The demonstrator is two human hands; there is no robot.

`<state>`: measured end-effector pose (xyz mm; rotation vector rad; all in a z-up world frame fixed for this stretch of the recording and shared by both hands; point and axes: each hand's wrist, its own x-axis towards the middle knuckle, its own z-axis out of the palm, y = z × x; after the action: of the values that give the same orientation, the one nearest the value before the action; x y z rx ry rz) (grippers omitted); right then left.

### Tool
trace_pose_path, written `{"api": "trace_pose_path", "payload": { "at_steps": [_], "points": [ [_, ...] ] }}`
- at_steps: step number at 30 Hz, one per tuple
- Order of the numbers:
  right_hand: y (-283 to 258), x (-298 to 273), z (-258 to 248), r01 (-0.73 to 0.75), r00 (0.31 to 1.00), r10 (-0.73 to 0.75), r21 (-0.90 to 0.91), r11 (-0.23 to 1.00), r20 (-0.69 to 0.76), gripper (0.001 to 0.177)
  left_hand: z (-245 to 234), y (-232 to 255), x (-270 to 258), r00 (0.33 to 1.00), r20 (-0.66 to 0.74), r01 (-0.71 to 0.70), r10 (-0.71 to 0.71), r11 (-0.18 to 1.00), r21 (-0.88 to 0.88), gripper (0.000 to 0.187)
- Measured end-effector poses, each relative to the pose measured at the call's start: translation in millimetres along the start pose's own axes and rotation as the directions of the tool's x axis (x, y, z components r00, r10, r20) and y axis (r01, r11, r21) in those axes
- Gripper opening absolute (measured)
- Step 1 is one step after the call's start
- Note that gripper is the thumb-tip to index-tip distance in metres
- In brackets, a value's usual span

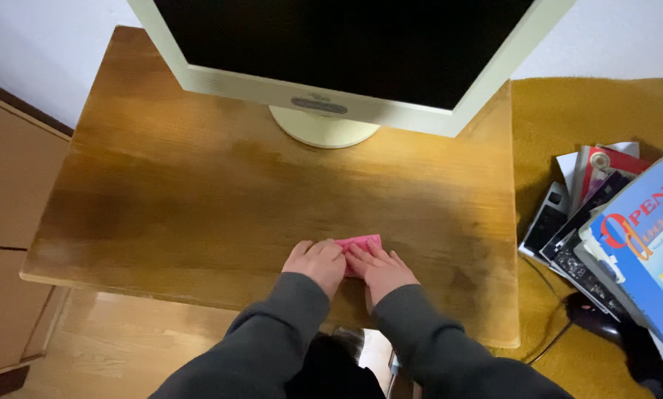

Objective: The person prepares a cleaning solution by pouring liquid into a bucket, then scrubs a wooden desk with a pink sponge. They rinse the sponge and continue scrubbing the desk surface. Finally, they wipe the desk dry with a grey cloth.

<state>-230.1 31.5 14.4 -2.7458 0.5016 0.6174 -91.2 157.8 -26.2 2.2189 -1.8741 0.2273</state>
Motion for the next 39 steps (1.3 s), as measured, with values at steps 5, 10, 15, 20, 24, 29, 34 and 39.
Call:
{"api": "trace_pose_path", "payload": {
  "at_steps": [5,10,15,20,24,29,34,39],
  "points": [
    [-24,-2,29,0.03,0.999,-0.03,0.043,0.999,0.018,0.087,-12,-9,-26,0.999,0.049,0.011,-0.01,0.999,-0.032,0.017],
    [-61,-14,64,0.068,0.997,-0.071,0.086,0.994,0.035,0.077,-39,-23,-70,0.984,0.177,0.008,0.01,0.995,-0.099,0.021],
    [-99,-9,26,0.148,0.988,-0.149,0.021,0.989,0.03,0.092,-50,-53,-88,0.992,0.115,-0.043,0.054,0.995,-0.092,0.024],
    [-115,35,-15,0.047,0.996,-0.045,-0.024,0.999,0.079,0.089,-20,-99,-71,0.962,0.249,0.14,-0.11,0.985,-0.105,0.024],
    [-123,74,-35,0.022,0.997,-0.022,0.005,1.0,0.078,0.101,-20,-133,-56,0.981,0.111,0.172,-0.162,0.981,-0.086,0.024],
    [-153,103,-42,-0.019,0.993,0.012,0.06,0.998,0.12,0.094,-8,-177,-68,0.966,0.197,0.201,-0.17,0.968,-0.148,0.032],
    [-196,99,-13,0.082,0.997,-0.081,0.118,0.99,-0.011,0.092,-40,-193,-109,0.964,0.177,0.229,-0.201,0.961,-0.158,0.029],
    [-221,69,12,0.219,0.975,-0.211,0.134,0.967,-0.07,0.087,-59,-194,-161,0.987,0.157,0.069,-0.041,0.982,-0.178,0.033]
  ]
}}
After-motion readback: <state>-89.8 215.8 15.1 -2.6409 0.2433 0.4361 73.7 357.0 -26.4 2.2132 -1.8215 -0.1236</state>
